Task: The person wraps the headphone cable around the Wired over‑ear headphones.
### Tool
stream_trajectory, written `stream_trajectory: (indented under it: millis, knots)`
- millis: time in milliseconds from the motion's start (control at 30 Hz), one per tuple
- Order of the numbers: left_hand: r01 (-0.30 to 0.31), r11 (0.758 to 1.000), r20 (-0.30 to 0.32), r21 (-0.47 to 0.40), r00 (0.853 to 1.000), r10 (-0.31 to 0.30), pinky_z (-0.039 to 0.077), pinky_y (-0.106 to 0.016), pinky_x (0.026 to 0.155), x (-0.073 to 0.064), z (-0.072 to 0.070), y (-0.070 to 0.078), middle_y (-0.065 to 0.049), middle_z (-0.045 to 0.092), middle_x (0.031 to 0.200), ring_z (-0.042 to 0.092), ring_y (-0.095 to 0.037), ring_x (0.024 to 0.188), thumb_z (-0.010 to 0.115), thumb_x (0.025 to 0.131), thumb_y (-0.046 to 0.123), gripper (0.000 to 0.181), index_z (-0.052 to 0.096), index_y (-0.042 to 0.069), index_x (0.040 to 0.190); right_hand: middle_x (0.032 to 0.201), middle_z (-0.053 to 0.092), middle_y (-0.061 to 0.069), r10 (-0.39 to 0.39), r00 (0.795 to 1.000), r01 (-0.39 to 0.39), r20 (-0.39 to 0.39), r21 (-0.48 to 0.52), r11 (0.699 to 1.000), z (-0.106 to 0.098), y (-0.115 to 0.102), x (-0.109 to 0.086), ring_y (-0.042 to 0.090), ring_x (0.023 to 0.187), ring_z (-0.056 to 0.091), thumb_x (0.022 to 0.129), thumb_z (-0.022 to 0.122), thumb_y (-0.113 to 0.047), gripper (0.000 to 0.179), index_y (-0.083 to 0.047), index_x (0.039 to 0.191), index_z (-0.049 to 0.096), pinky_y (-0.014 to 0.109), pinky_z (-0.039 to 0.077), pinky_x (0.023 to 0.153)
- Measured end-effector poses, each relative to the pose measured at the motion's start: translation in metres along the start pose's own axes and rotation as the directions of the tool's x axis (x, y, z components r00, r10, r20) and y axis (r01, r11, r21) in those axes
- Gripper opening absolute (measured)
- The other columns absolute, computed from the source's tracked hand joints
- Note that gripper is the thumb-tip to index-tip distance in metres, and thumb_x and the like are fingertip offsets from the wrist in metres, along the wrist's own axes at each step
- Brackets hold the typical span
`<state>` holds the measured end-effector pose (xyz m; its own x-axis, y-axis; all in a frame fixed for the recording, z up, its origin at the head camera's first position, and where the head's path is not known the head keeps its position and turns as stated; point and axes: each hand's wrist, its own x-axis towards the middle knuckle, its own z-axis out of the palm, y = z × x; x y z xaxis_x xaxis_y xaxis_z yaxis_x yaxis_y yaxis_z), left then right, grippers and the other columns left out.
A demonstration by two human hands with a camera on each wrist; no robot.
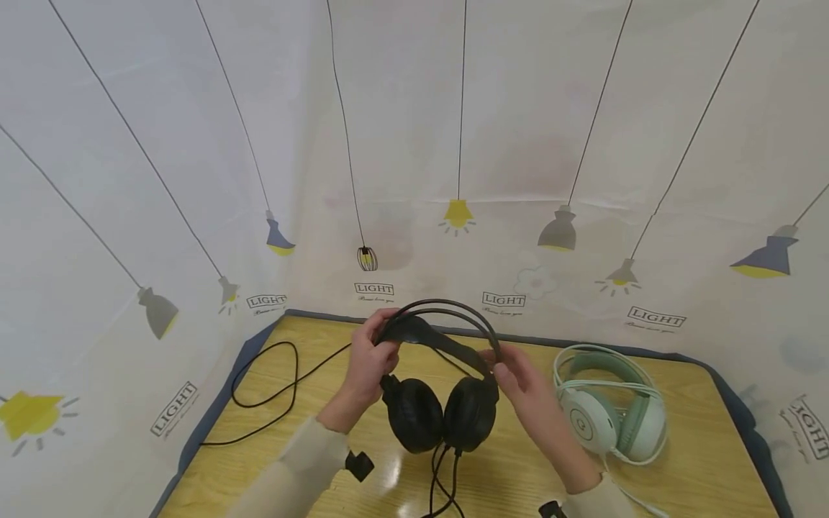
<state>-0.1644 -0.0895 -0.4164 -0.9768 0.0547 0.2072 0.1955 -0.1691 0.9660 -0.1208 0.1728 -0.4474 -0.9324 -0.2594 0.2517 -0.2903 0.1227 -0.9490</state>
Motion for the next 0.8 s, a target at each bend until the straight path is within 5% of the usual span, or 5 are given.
stream_trajectory:
  millis: [300, 467, 567, 667, 800]
  knots:
    - [0.037, 0.998, -0.026, -0.043, 0.999, -0.038, 0.027, -0.019, 0.041, -0.002, 0.011, -0.008, 0.004, 0.060, 0.085, 0.032, -0.006, 0.043, 0.053, 0.093, -0.007, 0.035, 0.061, -0.008, 0.127, 0.090, 0.071, 0.000, 0.043, 0.999, -0.035, -0.013, 0.368, 0.929, 0.011, 0.002, 0.015, 0.017, 0.091, 0.073, 0.113, 0.025, -0.040, 0.052, -0.004, 0.126, 0.060, 0.026, 0.056, 0.085]
    - [0.022, 0.990, -0.014, 0.137, 1.000, -0.020, 0.037, -0.020, 0.047, -0.002, 0.010, -0.014, -0.001, 0.060, 0.086, 0.043, -0.008, 0.050, 0.061, 0.093, -0.005, 0.034, 0.062, -0.002, 0.127, 0.073, 0.056, -0.001, 0.118, 0.981, -0.046, -0.152, 0.407, 0.912, 0.017, -0.002, 0.017, 0.015, 0.072, 0.069, 0.112, 0.035, -0.040, 0.040, -0.011, 0.111, 0.062, 0.029, 0.059, 0.074]
    - [-0.049, 0.957, 0.055, 0.286, 0.998, 0.035, 0.054, -0.026, 0.067, -0.001, 0.006, -0.015, -0.010, 0.069, 0.104, 0.064, -0.015, 0.075, 0.071, 0.091, 0.000, 0.037, 0.063, 0.000, 0.127, 0.070, 0.052, 0.000, 0.128, 0.965, -0.027, -0.227, 0.402, 0.915, 0.019, -0.004, 0.017, 0.015, 0.066, 0.066, 0.112, 0.039, -0.037, 0.035, -0.011, 0.107, 0.062, 0.029, 0.059, 0.070]
    - [-0.109, 0.917, 0.152, 0.385, 0.987, 0.053, 0.056, -0.034, 0.089, 0.002, 0.002, -0.011, -0.014, 0.069, 0.121, 0.068, -0.024, 0.103, 0.077, 0.088, 0.006, 0.047, 0.062, 0.003, 0.132, 0.068, 0.051, 0.000, 0.122, 0.957, -0.013, -0.263, 0.380, 0.925, 0.019, -0.006, 0.016, 0.015, 0.063, 0.064, 0.112, 0.041, -0.033, 0.033, -0.009, 0.105, 0.062, 0.028, 0.059, 0.069]
    - [-0.111, 0.880, 0.300, 0.461, 0.953, -0.036, 0.055, -0.037, 0.088, 0.007, -0.003, 0.002, -0.009, 0.067, 0.126, 0.066, -0.025, 0.104, 0.080, 0.087, 0.020, 0.064, 0.053, 0.014, 0.145, 0.067, 0.049, -0.001, 0.111, 0.961, -0.011, -0.252, 0.368, 0.930, 0.017, -0.009, 0.015, 0.015, 0.062, 0.063, 0.112, 0.041, -0.030, 0.031, -0.009, 0.102, 0.062, 0.027, 0.057, 0.068]
